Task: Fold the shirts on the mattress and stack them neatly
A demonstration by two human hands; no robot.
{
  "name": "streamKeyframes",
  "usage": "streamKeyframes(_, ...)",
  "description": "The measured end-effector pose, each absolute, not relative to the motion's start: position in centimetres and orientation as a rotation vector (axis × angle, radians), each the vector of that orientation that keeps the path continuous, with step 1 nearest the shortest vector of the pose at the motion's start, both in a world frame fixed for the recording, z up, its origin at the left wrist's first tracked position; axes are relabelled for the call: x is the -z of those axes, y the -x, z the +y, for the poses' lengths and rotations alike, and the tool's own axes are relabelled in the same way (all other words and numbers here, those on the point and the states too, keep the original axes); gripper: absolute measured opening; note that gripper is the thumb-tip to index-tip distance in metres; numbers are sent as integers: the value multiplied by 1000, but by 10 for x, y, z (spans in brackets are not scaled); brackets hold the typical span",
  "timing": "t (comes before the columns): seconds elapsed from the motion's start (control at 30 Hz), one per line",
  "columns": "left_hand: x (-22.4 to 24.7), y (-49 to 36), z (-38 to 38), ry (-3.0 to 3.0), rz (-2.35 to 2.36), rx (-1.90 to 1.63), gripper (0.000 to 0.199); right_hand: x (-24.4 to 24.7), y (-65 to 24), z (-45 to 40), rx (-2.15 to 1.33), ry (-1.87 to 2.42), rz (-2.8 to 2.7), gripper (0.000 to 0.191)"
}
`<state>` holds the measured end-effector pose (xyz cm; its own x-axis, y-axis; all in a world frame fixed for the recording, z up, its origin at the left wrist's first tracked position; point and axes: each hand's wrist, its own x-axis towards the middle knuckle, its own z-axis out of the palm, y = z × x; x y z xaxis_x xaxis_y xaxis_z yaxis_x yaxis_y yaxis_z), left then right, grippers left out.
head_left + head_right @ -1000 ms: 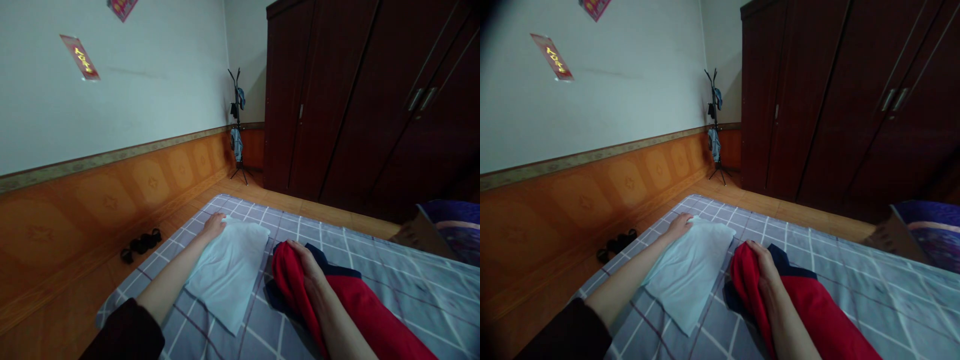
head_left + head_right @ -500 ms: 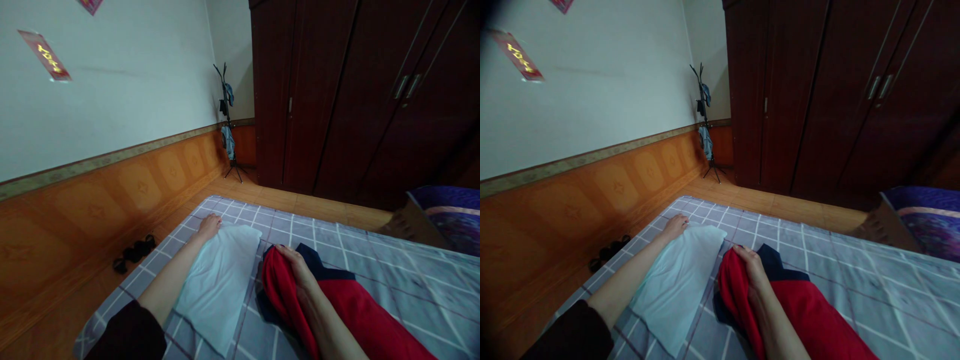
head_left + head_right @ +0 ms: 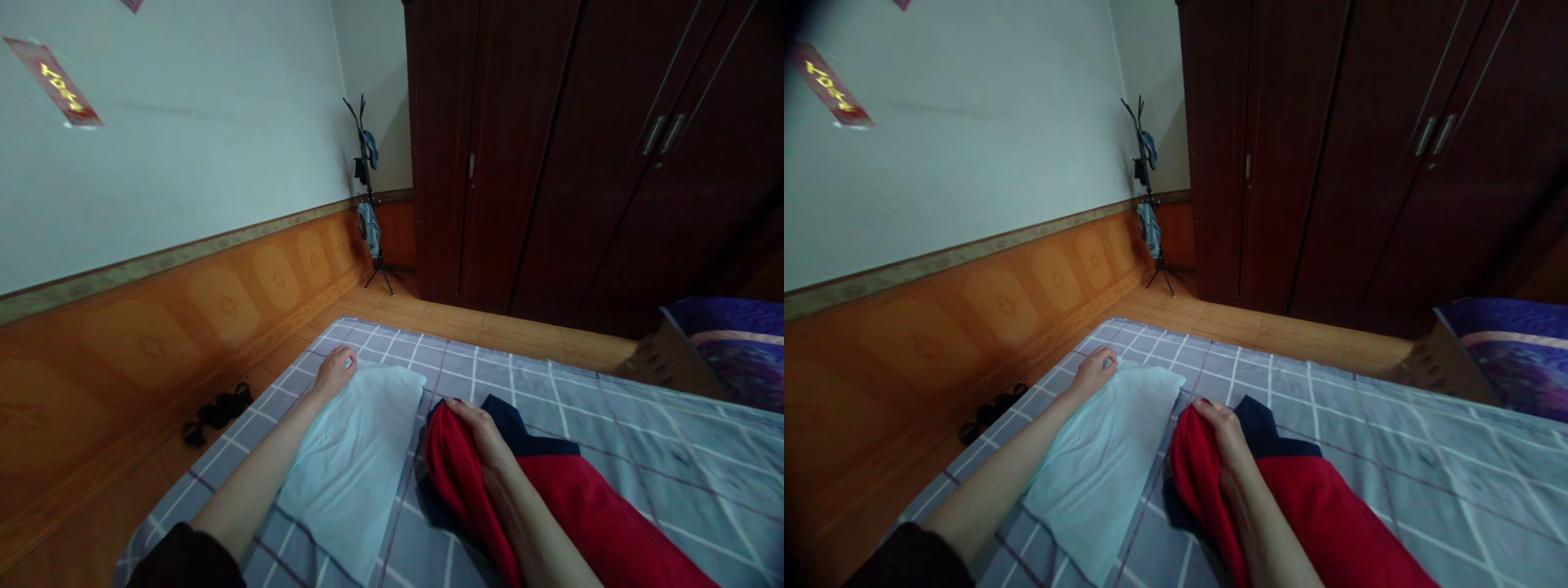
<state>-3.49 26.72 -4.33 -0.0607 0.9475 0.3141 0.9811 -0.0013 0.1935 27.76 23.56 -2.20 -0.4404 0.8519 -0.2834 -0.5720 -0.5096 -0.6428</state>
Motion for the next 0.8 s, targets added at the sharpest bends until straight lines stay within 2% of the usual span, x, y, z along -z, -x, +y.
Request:
streamKeyframes(0.13,44,38,273,2146,-2130,476,15,19,-278,234,-2034,772,-572,13)
streamKeyframes(0.33,52,40,288,2231,-2130,260,31,18,-279,234,-2073,696,-564,6)
streamKeyframes(0.8,51,35,288,2117,-2159,108,31,23,-279,235,-2076,685,-573,8)
